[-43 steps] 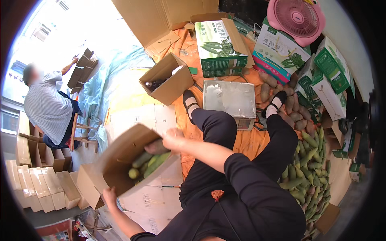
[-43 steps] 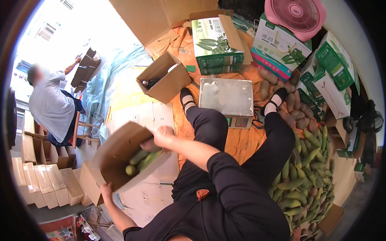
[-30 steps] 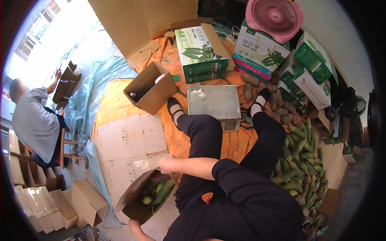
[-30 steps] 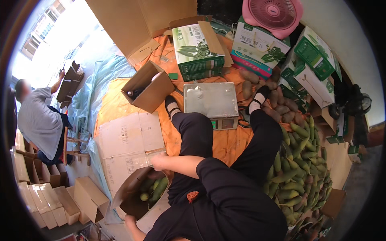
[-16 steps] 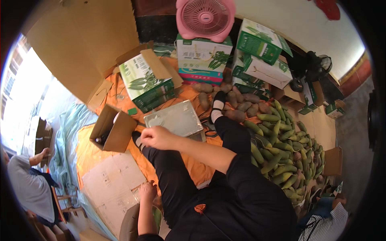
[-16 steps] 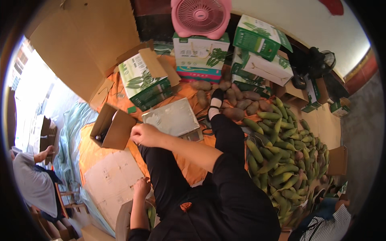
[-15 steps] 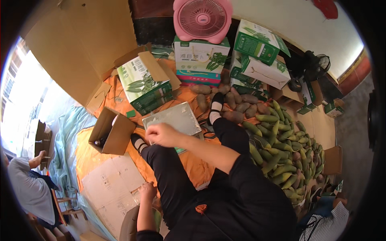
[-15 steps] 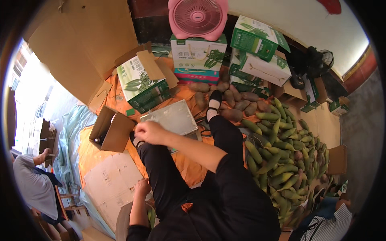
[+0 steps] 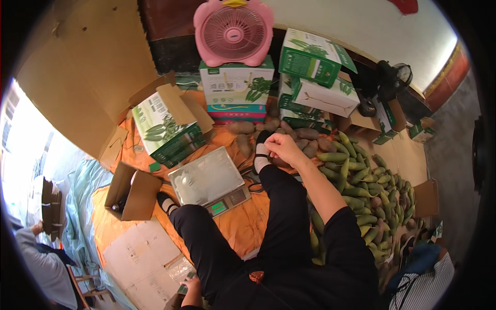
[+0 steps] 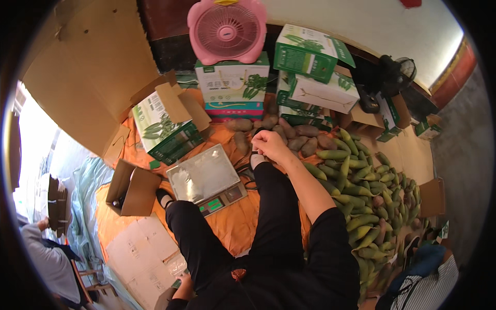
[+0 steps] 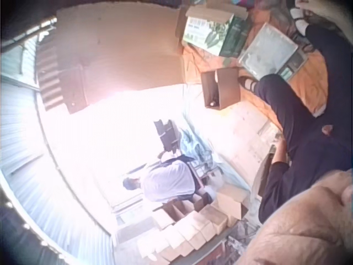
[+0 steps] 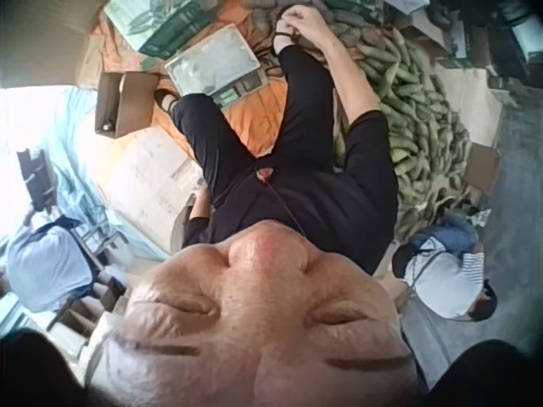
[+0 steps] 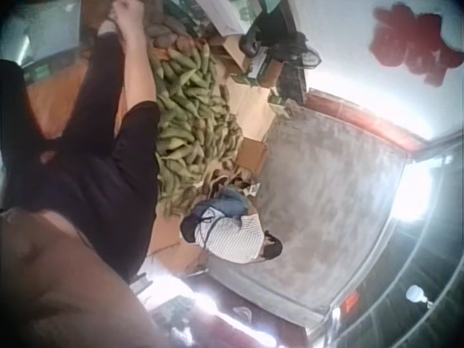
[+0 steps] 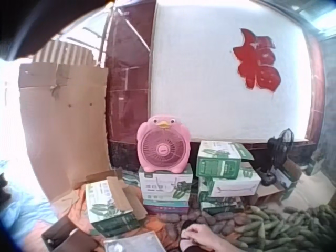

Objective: Sort and weigh produce (possibly loofah or similar green squash) into a cardboard box.

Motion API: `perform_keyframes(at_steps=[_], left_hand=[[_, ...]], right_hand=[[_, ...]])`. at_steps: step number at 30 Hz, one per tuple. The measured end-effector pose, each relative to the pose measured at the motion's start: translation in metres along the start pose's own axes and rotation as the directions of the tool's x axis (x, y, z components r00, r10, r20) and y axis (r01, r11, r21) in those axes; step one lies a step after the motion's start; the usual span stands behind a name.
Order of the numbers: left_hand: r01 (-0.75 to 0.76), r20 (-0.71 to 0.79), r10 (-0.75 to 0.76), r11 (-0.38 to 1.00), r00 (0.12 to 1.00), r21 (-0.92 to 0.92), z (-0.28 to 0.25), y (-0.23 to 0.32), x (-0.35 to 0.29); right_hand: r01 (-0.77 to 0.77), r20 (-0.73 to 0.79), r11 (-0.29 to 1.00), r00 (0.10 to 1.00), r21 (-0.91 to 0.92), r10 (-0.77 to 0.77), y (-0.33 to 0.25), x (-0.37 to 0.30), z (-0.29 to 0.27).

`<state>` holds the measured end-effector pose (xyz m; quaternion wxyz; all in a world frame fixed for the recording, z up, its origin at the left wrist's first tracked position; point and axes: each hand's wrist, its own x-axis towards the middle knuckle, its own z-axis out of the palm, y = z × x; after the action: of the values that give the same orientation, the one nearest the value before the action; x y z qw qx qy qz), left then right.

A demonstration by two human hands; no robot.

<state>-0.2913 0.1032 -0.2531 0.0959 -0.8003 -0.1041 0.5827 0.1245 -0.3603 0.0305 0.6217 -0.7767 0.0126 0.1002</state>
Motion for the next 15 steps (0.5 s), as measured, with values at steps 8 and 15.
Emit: perform_keyframes(at_steps=[8, 15], left_hand=[[0.0, -0.143, 0.03, 0.979, 0.989, 0.202, 0.022, 0.01, -0.008], [-0.031, -0.277, 0.024, 0.999, 0.961, -0.021, -0.013, 0.015, -0.005]], right_hand=[[-0.071, -0.473, 0.997, 0.877, 0.044, 0.083, 0.007, 0.035, -0.131], [-0.045, -0.711, 0.983, 0.685, 0.177, 0.16, 0.014, 0.09, -0.238]])
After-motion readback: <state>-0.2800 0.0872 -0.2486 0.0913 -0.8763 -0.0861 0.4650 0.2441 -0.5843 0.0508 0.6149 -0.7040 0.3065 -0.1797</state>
